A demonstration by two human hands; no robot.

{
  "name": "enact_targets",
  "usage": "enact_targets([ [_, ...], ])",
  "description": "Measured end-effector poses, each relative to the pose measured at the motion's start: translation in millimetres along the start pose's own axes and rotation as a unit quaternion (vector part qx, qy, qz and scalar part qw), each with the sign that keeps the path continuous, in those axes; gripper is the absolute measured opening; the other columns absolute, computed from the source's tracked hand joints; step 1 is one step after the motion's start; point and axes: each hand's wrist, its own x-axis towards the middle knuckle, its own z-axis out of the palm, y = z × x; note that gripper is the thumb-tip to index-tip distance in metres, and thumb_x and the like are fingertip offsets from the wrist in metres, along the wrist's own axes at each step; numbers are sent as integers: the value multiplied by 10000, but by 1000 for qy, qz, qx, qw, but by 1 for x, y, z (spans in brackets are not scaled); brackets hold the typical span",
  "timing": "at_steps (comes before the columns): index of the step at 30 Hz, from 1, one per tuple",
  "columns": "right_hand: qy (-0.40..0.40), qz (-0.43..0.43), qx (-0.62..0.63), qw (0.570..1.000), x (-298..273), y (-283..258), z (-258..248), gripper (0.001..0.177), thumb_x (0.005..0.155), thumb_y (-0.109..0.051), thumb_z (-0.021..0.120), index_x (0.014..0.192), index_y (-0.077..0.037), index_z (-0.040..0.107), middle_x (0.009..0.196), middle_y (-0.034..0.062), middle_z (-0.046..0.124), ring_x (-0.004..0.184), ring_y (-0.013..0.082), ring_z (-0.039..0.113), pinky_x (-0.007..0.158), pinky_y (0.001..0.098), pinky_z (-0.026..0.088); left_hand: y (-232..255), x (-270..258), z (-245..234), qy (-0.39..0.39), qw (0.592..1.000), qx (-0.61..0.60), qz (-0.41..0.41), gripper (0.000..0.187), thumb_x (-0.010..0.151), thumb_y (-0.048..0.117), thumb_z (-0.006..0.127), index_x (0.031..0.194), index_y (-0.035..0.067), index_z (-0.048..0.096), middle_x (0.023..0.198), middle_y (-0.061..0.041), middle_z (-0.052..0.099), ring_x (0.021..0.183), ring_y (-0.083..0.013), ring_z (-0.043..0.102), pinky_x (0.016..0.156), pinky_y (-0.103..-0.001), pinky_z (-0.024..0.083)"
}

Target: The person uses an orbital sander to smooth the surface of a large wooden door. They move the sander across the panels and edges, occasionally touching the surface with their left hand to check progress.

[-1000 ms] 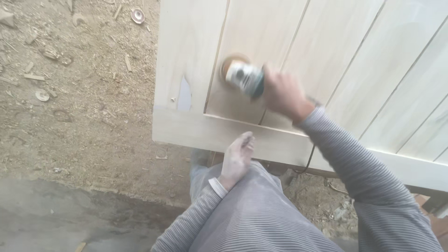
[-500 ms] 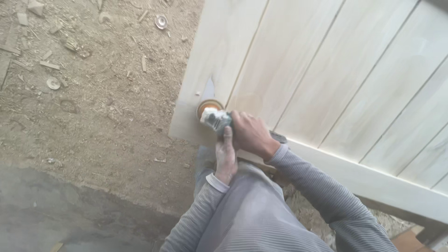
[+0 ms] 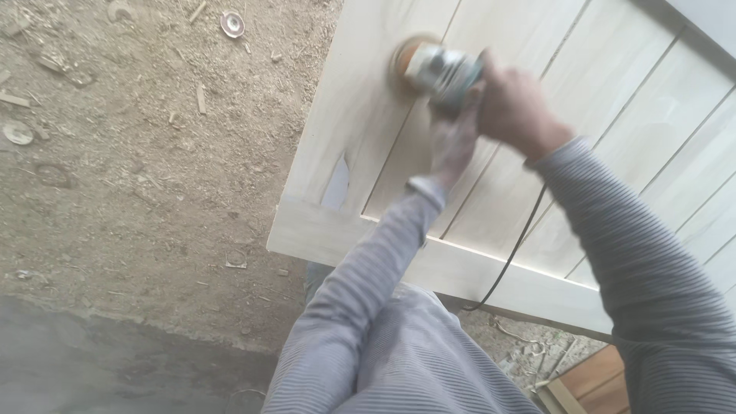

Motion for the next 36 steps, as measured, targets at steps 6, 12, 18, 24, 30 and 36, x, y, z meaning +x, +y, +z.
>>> enact_targets([
  [6,83,12,220,972,29,-9,-62,348,911,-87,818,1141,65,605,941,214,712,817,334,745,620,400,620,48,84,64,-32,967,216,-130,857,841,683,694,1342,-1,566,1075,-204,774,845,-280,788,688,-349,681],
  [12,79,101,294,947,-6,-32,-16,482,931,-139,731,1253,118,482,999,153,715,881,277,767,643,407,639,30,37,3,-6,990,106,-90,862,788,583,730,1362,-35,553,1198,-167,700,961,-258,746,710,-413,638],
  [18,-43,-30,63,997,-81,-107,91,430,935,-208,655,1177,106,487,716,245,667,619,434,682,532,531,532,14,-132,-129,70,991,108,-34,611,1049,454,569,1415,-33,517,1338,-128,609,1234,-243,590,1030,-384,483],
  [24,-110,-126,23,986,-90,-172,119,310,905,-198,662,1029,41,509,865,248,671,754,414,713,593,508,569,19,-179,-185,190,979,74,-23,658,1040,500,505,1487,33,384,1465,-87,483,1328,-197,501,1092,-334,448],
  [30,-107,-113,-34,987,-9,-150,69,371,903,-207,672,1094,57,494,816,223,669,687,396,709,577,489,572,32,-80,-149,106,994,12,16,717,1039,557,537,1466,-9,430,1382,-109,539,1240,-205,545,1035,-356,480],
  [36,-72,-60,-34,995,70,-85,-6,490,830,-105,770,1167,96,476,787,216,692,622,350,720,489,421,583,72,27,-54,13,998,30,-48,837,971,648,533,1475,-17,465,1371,-154,610,1238,-243,614,1032,-335,514],
])
